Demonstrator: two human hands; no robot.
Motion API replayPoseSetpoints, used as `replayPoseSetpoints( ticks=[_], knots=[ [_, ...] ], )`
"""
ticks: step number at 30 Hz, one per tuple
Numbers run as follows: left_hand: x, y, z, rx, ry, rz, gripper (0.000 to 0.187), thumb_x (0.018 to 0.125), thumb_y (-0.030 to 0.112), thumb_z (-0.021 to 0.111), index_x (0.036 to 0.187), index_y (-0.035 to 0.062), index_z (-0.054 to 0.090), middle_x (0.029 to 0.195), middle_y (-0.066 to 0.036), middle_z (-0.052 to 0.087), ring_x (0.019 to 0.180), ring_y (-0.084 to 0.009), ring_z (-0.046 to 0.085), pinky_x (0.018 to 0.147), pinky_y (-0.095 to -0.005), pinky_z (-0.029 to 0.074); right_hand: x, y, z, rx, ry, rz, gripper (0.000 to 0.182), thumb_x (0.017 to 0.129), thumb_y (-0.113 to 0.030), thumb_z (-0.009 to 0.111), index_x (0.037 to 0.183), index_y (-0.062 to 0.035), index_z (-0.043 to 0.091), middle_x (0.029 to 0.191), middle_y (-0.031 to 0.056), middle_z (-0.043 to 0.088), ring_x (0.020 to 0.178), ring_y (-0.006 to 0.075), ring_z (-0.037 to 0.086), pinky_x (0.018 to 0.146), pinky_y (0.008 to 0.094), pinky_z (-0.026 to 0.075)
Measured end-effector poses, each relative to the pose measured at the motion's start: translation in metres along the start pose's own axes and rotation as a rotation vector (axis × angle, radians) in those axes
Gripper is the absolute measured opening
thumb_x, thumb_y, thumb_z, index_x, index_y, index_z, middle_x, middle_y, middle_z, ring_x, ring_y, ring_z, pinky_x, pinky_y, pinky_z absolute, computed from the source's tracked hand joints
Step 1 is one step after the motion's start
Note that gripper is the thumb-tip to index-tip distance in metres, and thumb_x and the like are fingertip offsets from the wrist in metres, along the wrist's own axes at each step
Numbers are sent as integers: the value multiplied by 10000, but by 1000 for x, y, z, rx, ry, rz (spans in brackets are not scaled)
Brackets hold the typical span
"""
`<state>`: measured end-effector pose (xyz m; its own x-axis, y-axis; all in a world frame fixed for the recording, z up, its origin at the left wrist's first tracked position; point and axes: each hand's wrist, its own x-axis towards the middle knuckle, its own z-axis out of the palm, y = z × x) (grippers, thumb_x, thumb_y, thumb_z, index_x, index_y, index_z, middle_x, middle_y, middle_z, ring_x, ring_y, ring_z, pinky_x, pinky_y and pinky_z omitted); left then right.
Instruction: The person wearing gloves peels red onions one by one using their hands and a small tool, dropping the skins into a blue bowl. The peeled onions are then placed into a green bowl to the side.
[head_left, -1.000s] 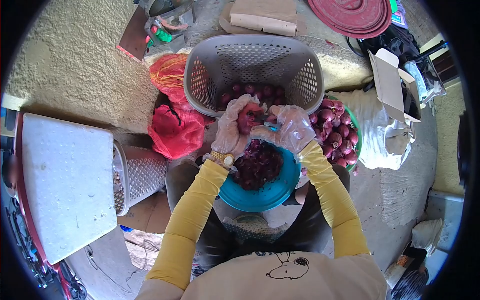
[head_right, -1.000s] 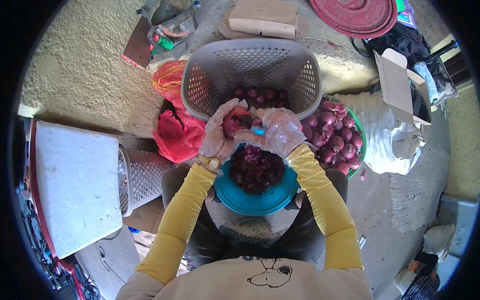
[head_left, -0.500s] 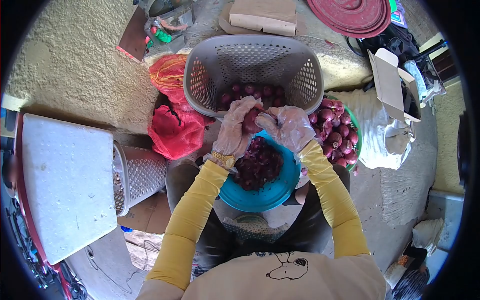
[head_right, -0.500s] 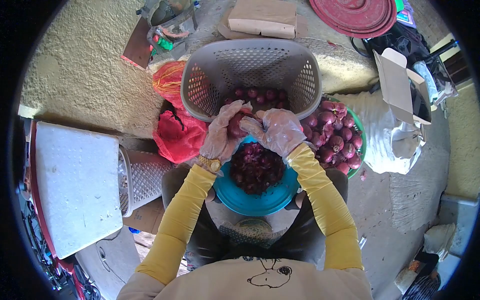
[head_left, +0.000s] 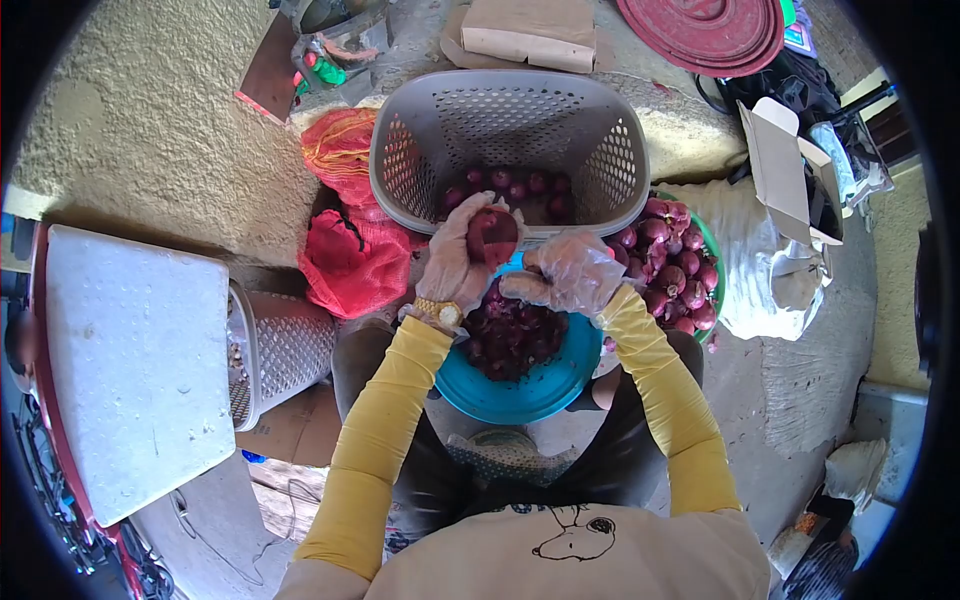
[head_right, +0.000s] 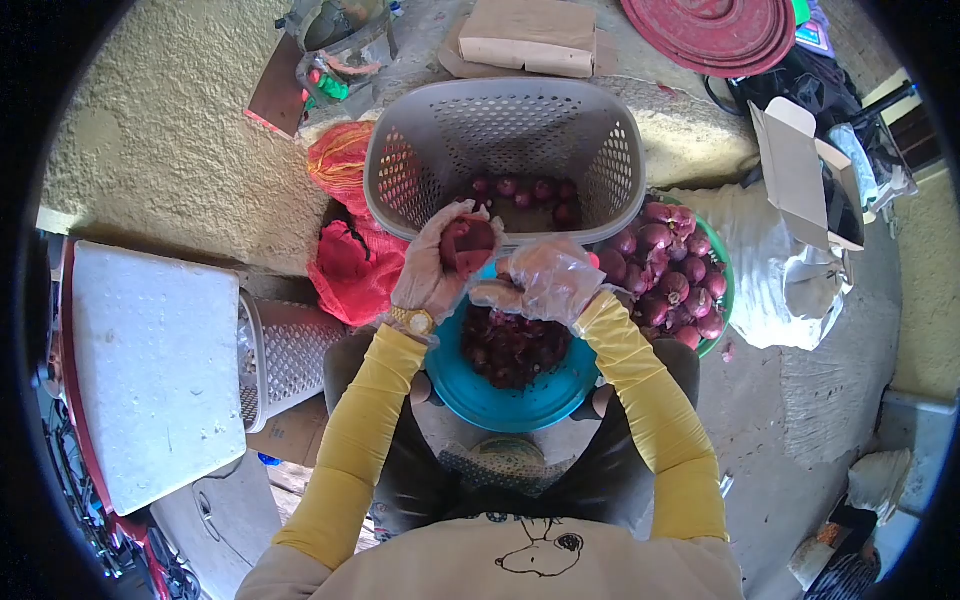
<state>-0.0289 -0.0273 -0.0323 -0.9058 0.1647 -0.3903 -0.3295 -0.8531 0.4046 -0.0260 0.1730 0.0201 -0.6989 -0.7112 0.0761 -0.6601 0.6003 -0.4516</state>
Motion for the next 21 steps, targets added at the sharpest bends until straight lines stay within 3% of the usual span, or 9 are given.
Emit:
replayPoseSetpoints(
  ticks=[4,7,9,12,14,16,18,20,21],
  knots=[
    [-5,11,7,-114,-22,0,199,989,146,650,1111,-10,628,1110,-165,666,1080,-334,654,939,-493,594,0,-2,-3,1,-64,15,475,889,-573,720,896,-99,756,680,139,659,635,365,648,605,455,515],
    [1,7,-3,-123,-40,0,216,996,158,647,1133,-7,625,1150,-165,653,1116,-328,643,933,-510,595,0,-3,-6,217,138,31,535,806,-598,790,916,-78,730,712,127,684,678,366,667,646,457,536],
    [-2,6,3,-98,-49,9,232,1001,170,646,1149,-7,622,1170,-162,648,1134,-323,637,934,-520,593,-1,-8,-13,-144,215,132,618,709,-599,861,958,-57,697,792,141,715,769,376,700,695,473,552],
    [-11,1,9,-5,-7,-2,279,1025,212,621,1203,-2,620,1166,-150,657,1112,-315,652,931,-525,590,2,-3,-5,-21,309,156,695,652,-615,884,980,-40,671,836,161,718,822,401,704,722,484,554],
    [-12,-2,7,110,-45,-11,274,1042,232,604,1235,39,623,1152,-110,654,1091,-236,650,940,-393,591,2,0,-2,-31,325,150,662,684,-610,866,961,-43,668,823,166,709,817,405,699,727,488,550],
    [-10,-3,5,121,-87,-20,302,1038,248,613,1260,44,612,1185,-103,643,1115,-225,639,938,-385,593,2,1,-2,-39,340,144,633,716,-606,849,942,-45,664,810,171,699,812,408,693,733,491,546],
    [-8,-3,2,132,-131,-29,331,1034,264,622,1284,48,602,1217,-97,631,1138,-214,628,936,-378,595,2,2,-3,-83,313,179,584,812,-655,741,853,-82,635,798,147,666,797,405,666,713,495,524],
    [-9,1,5,62,-201,-110,344,1046,273,602,1277,19,624,1139,-118,680,1029,-269,685,873,-467,612,2,-1,-8,-64,286,219,547,855,-624,713,854,-82,646,794,161,667,798,410,665,710,499,521],
    [-12,0,10,63,-200,-110,344,1046,273,602,1277,19,624,1139,-118,680,1029,-269,685,873,-467,612,2,-3,-9,-42,259,258,515,898,-594,684,855,-82,656,789,174,667,800,416,664,708,503,518]
  ],
)
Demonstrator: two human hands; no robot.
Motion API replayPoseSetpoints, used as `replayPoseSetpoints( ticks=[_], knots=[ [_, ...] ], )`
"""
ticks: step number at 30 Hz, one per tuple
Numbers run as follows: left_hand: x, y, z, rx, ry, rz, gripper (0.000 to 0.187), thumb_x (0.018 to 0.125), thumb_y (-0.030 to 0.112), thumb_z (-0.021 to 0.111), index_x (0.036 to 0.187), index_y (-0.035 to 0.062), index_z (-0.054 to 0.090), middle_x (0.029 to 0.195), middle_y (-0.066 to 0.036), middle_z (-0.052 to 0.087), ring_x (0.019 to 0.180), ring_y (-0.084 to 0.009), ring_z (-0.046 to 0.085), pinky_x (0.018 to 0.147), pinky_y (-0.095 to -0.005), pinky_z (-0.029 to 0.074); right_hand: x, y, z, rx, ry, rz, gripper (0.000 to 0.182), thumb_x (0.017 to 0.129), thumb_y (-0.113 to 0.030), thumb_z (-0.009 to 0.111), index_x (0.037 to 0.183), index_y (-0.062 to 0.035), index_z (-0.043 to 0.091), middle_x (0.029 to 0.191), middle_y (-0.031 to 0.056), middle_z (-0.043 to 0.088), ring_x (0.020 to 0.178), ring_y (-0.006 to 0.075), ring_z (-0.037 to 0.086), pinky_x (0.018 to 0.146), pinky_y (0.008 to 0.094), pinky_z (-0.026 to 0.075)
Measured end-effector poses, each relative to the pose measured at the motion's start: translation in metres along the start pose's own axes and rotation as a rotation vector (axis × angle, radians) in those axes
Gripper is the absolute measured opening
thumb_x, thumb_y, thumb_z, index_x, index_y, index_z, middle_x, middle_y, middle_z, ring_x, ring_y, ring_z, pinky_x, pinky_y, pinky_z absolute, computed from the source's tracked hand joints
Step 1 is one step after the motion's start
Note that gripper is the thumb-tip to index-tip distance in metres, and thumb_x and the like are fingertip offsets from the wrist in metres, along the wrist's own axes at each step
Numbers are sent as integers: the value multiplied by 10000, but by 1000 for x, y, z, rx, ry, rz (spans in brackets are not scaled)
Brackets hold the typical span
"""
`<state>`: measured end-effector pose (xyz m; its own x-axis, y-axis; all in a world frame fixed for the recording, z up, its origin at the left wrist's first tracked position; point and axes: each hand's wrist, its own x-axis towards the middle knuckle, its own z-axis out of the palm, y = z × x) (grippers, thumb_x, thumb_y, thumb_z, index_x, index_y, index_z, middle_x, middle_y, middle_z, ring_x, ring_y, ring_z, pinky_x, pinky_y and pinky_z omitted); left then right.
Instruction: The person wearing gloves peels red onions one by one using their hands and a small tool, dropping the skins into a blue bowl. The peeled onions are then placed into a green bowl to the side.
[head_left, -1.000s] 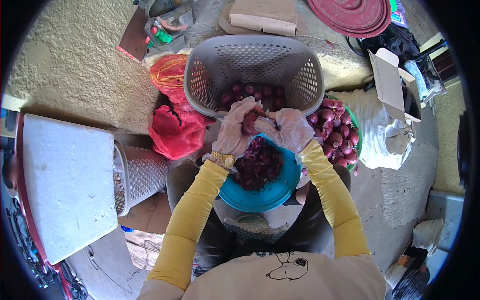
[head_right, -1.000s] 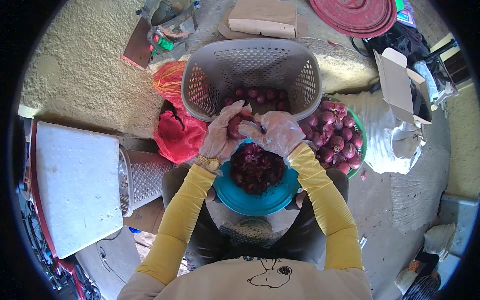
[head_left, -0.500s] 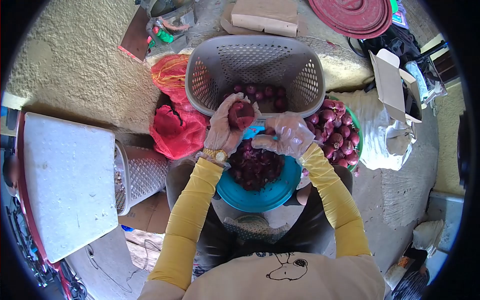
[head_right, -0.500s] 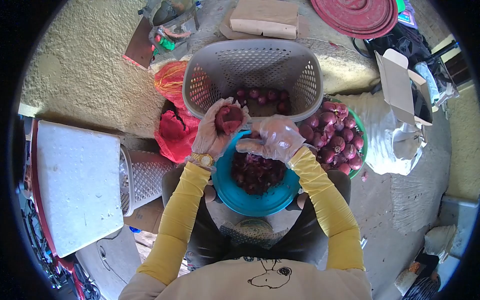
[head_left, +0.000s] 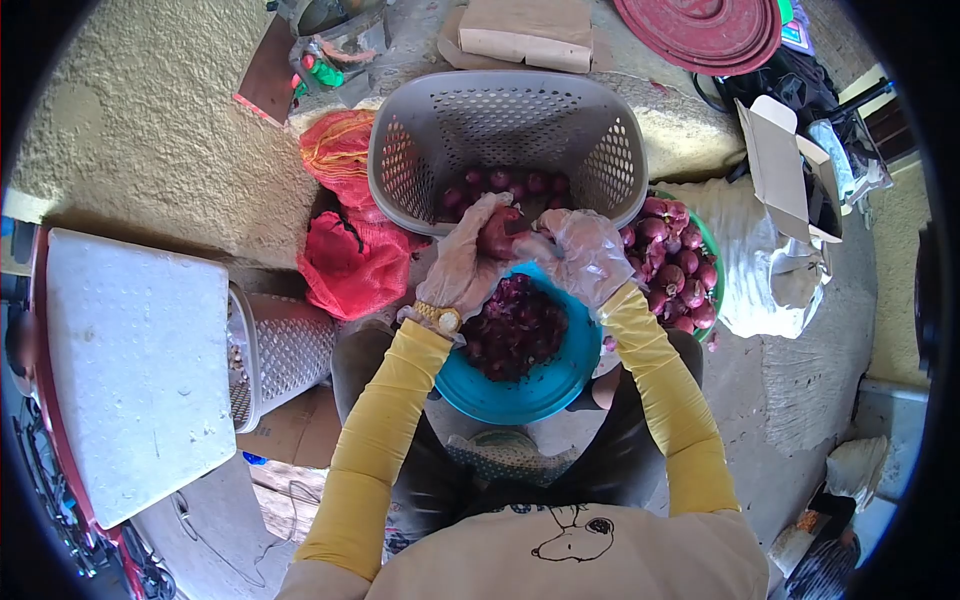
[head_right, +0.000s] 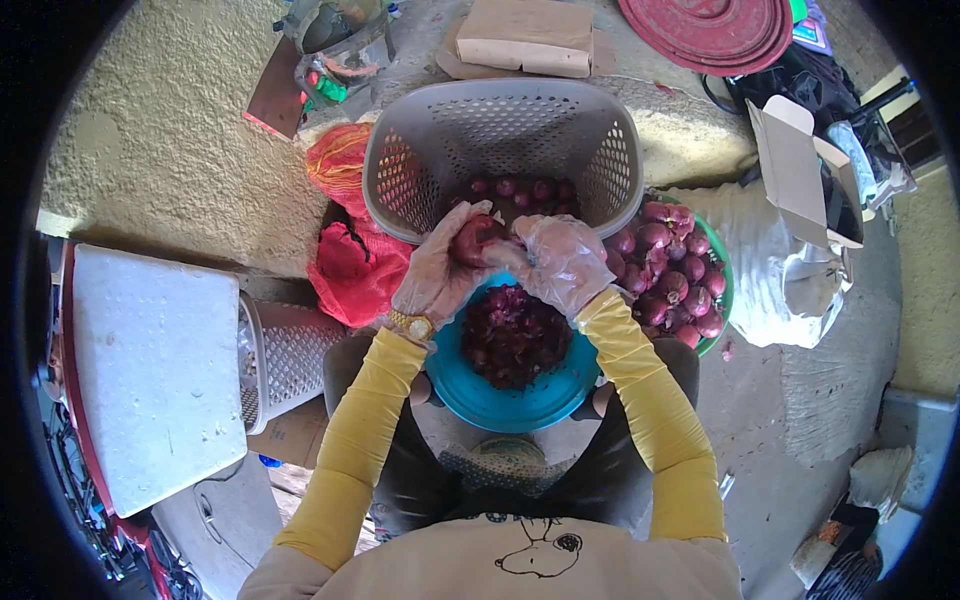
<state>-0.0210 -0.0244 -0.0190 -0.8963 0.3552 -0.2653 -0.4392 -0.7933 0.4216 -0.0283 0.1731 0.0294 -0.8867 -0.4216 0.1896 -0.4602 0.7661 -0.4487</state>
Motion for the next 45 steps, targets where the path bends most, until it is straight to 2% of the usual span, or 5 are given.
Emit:
replayPoseSetpoints(
  ticks=[15,21,32,39,45],
  knots=[
    [-1,-11,-12,41,43,63,271,999,188,639,1216,27,661,1183,-107,674,1080,-225,666,936,-388,585,0,7,5,168,-124,-270,350,969,-450,667,990,-106,725,725,174,651,697,394,650,625,483,510],
    [-1,6,-4,-140,152,-3,319,991,237,640,1188,-13,621,1216,-188,658,1153,-355,643,1012,-545,548,-7,-5,6,36,-385,-298,480,953,-587,614,991,-122,726,765,161,689,722,398,677,631,479,532],
    [-9,27,-12,-417,144,23,354,1027,222,551,1271,-35,564,1272,-217,600,1242,-417,566,1041,-593,522,-12,2,15,-23,-575,-140,597,955,-639,574,916,-64,728,804,200,704,781,418,695,723,508,538],
    [-8,28,-5,-360,221,140,285,1019,236,584,1218,35,607,1195,-158,623,1124,-373,632,990,-571,547,-18,14,36,-4,-561,-142,666,982,-655,505,931,-17,691,813,228,689,818,460,669,741,544,510],
    [-7,22,-15,-404,138,152,290,1016,182,561,1222,-17,598,1206,-199,630,1171,-405,609,1026,-599,527,-10,3,21,130,-383,-146,559,941,-577,635,942,-21,692,830,225,687,817,430,675,717,496,519]
  ],
)
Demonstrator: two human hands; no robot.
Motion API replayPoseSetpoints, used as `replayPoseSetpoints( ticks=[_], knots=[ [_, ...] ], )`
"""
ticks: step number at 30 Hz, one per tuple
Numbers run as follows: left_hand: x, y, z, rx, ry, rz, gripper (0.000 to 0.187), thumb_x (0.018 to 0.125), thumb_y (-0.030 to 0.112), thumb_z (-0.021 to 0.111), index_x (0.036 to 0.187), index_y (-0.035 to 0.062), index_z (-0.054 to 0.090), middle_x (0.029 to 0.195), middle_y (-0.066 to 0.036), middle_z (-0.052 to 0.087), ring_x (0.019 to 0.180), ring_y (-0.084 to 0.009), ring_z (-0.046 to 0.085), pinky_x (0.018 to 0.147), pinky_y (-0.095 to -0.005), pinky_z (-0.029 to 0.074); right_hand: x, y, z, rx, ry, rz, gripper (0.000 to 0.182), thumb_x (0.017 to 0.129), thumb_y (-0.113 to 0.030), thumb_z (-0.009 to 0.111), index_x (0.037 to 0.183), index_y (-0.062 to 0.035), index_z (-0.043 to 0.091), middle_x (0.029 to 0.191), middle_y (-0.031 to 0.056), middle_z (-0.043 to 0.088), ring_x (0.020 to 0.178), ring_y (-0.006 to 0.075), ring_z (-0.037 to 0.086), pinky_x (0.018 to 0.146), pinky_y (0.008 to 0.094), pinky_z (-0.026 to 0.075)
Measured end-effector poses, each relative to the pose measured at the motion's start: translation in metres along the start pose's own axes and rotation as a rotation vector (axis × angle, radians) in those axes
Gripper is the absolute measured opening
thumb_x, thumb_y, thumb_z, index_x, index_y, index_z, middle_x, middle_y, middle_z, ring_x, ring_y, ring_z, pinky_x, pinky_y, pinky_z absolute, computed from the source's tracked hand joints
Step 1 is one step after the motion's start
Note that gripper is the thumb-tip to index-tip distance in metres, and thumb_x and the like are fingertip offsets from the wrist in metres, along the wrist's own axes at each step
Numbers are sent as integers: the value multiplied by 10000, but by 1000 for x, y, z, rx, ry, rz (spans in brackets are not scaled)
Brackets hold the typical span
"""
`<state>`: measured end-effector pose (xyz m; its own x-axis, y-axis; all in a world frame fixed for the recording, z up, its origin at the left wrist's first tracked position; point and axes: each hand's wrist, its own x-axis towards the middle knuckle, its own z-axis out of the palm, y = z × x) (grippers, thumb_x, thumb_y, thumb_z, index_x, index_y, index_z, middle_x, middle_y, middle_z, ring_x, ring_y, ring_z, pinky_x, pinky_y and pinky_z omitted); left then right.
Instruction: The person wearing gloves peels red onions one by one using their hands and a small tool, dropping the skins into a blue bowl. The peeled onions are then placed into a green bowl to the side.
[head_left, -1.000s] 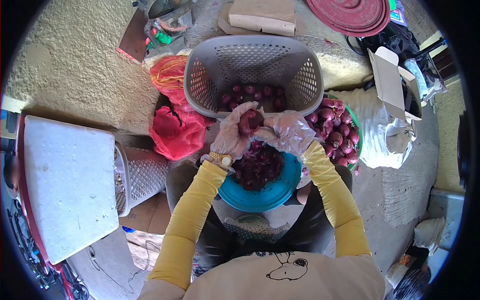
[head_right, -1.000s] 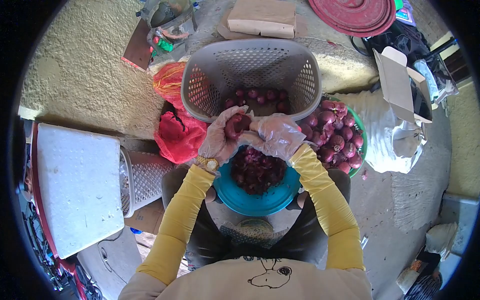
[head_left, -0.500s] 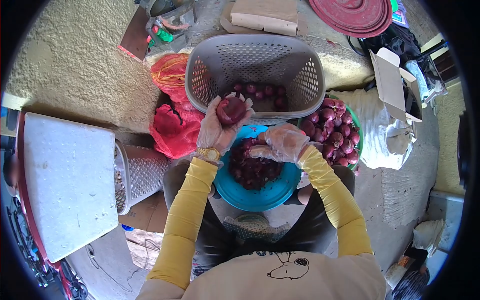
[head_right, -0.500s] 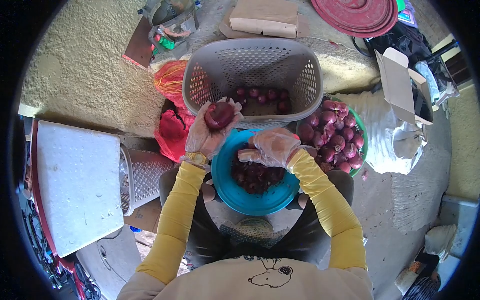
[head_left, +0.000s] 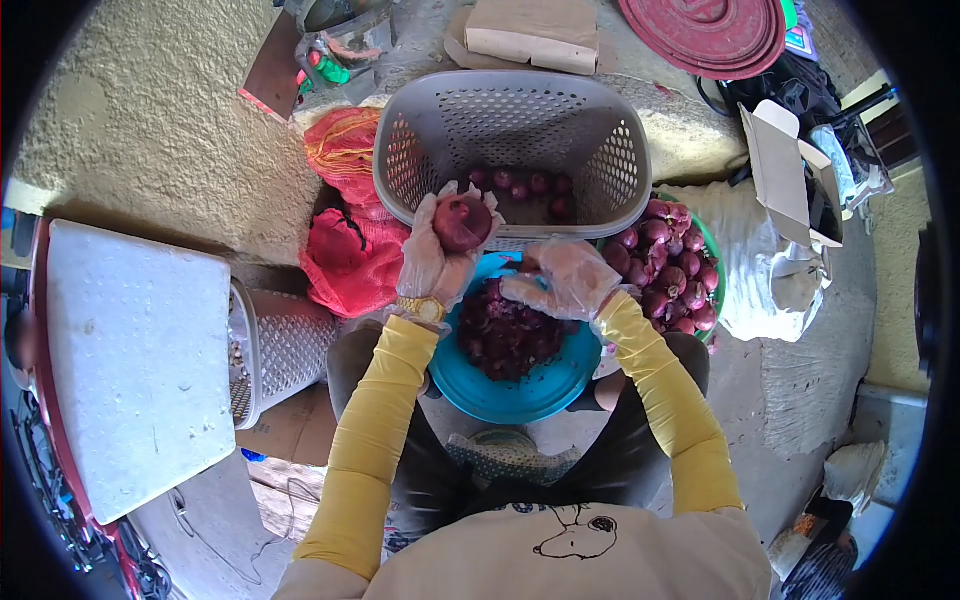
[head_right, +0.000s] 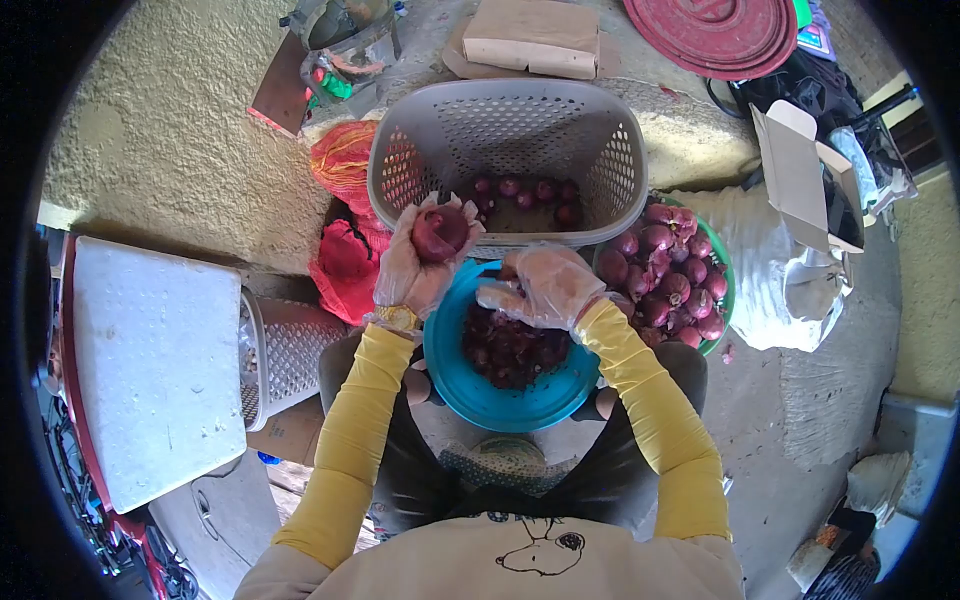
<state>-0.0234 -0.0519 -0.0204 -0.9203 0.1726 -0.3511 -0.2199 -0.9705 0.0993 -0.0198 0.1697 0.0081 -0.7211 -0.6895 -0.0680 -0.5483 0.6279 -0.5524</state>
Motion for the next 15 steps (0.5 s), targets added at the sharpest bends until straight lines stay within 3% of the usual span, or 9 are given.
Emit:
replayPoseSetpoints(
  ticks=[2,5,7,9,12,15],
  knots=[
    [4,-4,0,7,32,24,294,1013,183,556,1221,-22,597,1213,-200,634,1178,-400,609,1032,-585,529,1,-6,-3,158,236,86,567,865,-563,759,961,-10,684,829,223,683,799,397,675,702,459,517],
    [1,-19,10,110,75,100,304,1002,180,559,1220,-29,595,1228,-198,641,1186,-393,608,1042,-552,530,6,-12,-5,132,295,216,617,796,-559,837,974,9,672,821,220,677,777,377,666,706,444,514],
    [-1,-22,12,211,88,155,311,992,176,566,1221,-33,594,1236,-194,644,1187,-392,607,1046,-532,530,8,-19,-15,162,246,254,665,794,-602,812,1046,-1,683,858,243,692,836,405,678,750,457,526],
    [-1,-24,9,137,-112,-33,303,974,162,587,1216,-20,599,1241,-182,649,1170,-380,612,1040,-511,525,10,-23,-19,194,192,292,719,793,-645,787,1119,-10,693,896,267,706,894,434,690,793,471,538],
    [-4,-34,17,138,-5,8,300,973,163,595,1212,-18,596,1231,-182,651,1160,-373,608,1051,-497,504,11,-22,-19,195,268,244,781,768,-666,796,1156,3,687,879,265,705,886,429,692,795,471,540],
    [1,-36,9,85,-88,-1,310,982,186,600,1219,-13,587,1243,-184,644,1181,-372,592,1083,-505,473,11,-20,-22,233,212,302,809,761,-677,796,1211,-14,686,890,261,713,886,426,694,798,468,541]
  ],
)
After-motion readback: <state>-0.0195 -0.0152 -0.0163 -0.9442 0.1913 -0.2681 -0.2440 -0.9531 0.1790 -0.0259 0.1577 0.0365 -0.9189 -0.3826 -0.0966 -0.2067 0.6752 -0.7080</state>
